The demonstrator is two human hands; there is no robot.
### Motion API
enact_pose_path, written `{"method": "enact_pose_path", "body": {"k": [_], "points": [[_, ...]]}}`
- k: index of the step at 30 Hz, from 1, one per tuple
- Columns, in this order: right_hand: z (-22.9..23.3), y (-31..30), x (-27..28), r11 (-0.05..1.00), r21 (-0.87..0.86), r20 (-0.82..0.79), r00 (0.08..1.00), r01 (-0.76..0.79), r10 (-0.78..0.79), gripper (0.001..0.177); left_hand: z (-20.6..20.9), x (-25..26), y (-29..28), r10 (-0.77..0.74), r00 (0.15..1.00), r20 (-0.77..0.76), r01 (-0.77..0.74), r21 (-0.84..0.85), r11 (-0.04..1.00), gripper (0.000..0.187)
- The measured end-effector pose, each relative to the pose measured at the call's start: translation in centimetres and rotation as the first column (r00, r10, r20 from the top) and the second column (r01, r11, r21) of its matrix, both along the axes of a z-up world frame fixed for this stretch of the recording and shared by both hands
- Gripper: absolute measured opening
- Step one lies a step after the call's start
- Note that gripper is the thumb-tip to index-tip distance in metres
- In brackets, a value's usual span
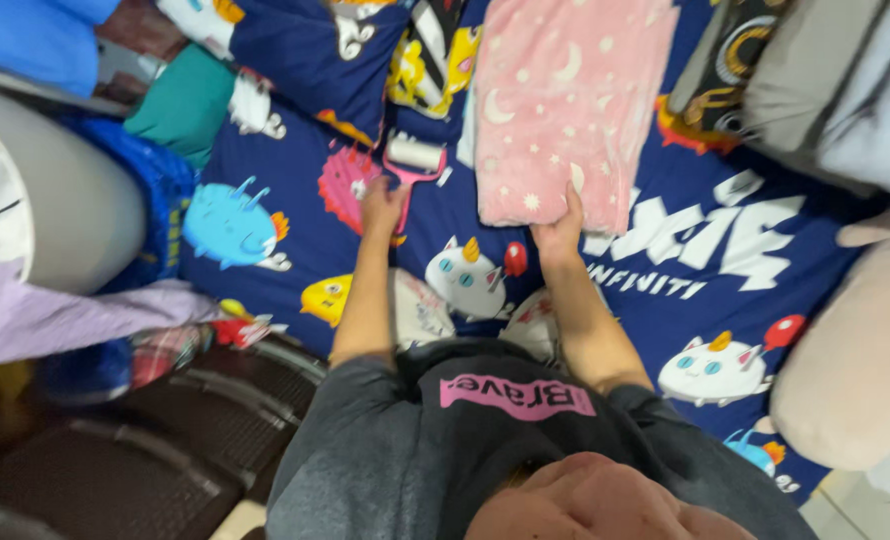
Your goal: The person uses a pink lint roller to clean several pillows on a bed. They roll the lint roller over the surfaces of a pink pillow, a blue pillow, a white pillow, and a round white pillow with a Dunkin' logo, then place each cleaned pillow aside.
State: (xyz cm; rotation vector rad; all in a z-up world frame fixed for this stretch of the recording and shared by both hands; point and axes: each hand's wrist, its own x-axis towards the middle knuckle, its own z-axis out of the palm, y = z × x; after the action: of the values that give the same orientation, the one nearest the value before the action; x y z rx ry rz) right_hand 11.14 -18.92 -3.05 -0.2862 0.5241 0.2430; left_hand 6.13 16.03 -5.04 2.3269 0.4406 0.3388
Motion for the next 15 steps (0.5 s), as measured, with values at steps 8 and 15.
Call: {"method": "enact_pose_path", "body": {"k": [8,15], "points": [[8.5,-5.3,1.2,0.993,-0.113,0.103,0.994,0.04,-0.028,0.055,4.8,4.3,-13.9,-0.414,0.886,-0.209,-0.288,-0.947,-0.139,0.088],[16.8,-12.3,-3.9,0.963,-0.196,0.05,0.979,-0.184,0.197,0.065,15.7,11.9,-21.2,-0.179,0.978,-0.108,-0.171,-0.908,-0.384,0.079]]}}
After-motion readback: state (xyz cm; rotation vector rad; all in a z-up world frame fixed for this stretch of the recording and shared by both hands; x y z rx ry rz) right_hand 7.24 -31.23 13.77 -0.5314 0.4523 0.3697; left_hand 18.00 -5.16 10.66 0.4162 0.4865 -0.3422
